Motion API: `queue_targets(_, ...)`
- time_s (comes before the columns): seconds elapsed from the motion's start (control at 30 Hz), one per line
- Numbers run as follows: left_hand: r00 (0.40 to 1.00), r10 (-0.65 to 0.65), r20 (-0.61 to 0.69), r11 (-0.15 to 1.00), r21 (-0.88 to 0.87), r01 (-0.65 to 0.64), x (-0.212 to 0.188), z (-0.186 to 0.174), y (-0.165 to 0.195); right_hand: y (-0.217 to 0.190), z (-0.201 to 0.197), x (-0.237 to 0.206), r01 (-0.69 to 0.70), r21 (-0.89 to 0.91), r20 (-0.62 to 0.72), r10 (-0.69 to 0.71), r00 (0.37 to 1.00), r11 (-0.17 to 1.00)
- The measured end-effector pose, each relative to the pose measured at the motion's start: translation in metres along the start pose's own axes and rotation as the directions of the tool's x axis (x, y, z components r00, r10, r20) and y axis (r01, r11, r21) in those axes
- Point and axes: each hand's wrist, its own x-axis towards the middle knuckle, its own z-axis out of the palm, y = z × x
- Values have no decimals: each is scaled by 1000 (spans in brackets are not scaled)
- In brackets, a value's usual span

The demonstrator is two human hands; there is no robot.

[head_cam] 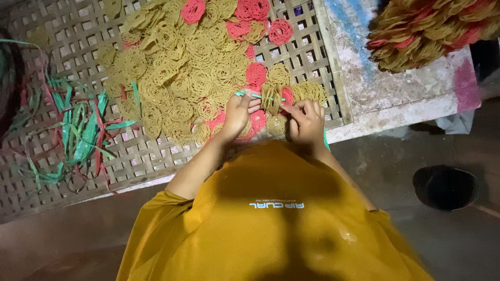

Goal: The person repeatedly picks up small bundles of dried noodles from a plastic tray and ties them with a green plastic strip. The tied bundles are placed back on the tray among other completed bundles.

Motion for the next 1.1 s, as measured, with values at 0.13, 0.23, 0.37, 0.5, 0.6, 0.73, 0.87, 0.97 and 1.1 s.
queue_targets(0.13, 1000, 6, 12, 1000, -18, -6, 2, -6, -3, -9, -1, 4, -28, 6, -37, 28, 999, 1000)
queue_targets(0.23, 1000, 19, 25, 999, -44, -17, -1, -10, 0, -22, 1, 7, 11, -34, 6, -10, 1000, 999)
queue_targets(0.37, 990, 138, -17, 987, 89, -136, -18, -14, 10, -40, 3, 17, 36, -67, 15, -35, 999, 997)
queue_targets(0.5, 944, 329, -15, 722, 649, -242, -46, -20, 35, -67, 9, 41, -7, 171, -48, 16, 999, 985)
queue_targets(0.6, 840, 519, 160, 504, 736, -451, -64, -30, 56, -99, 22, 63, -45, 233, 34, 39, 999, 971)
queue_targets(0.73, 904, 380, 196, 486, 789, -376, -83, -60, 88, -138, 46, 84, 12, 276, 15, -17, 1000, 961)
queue_targets(0.87, 902, 393, 177, 472, 803, -363, -90, -115, 118, -151, 69, 91, -145, 606, 45, 148, 988, 782)
queue_targets(0.97, 742, 659, 121, 118, 958, -261, -82, -173, 138, -145, 82, 93, -373, 762, 206, 349, 914, 529)
queue_targets(1.1, 816, 566, 119, -44, 992, -114, -77, -225, 146, -133, 85, 92, -354, 739, 196, 320, 927, 573)
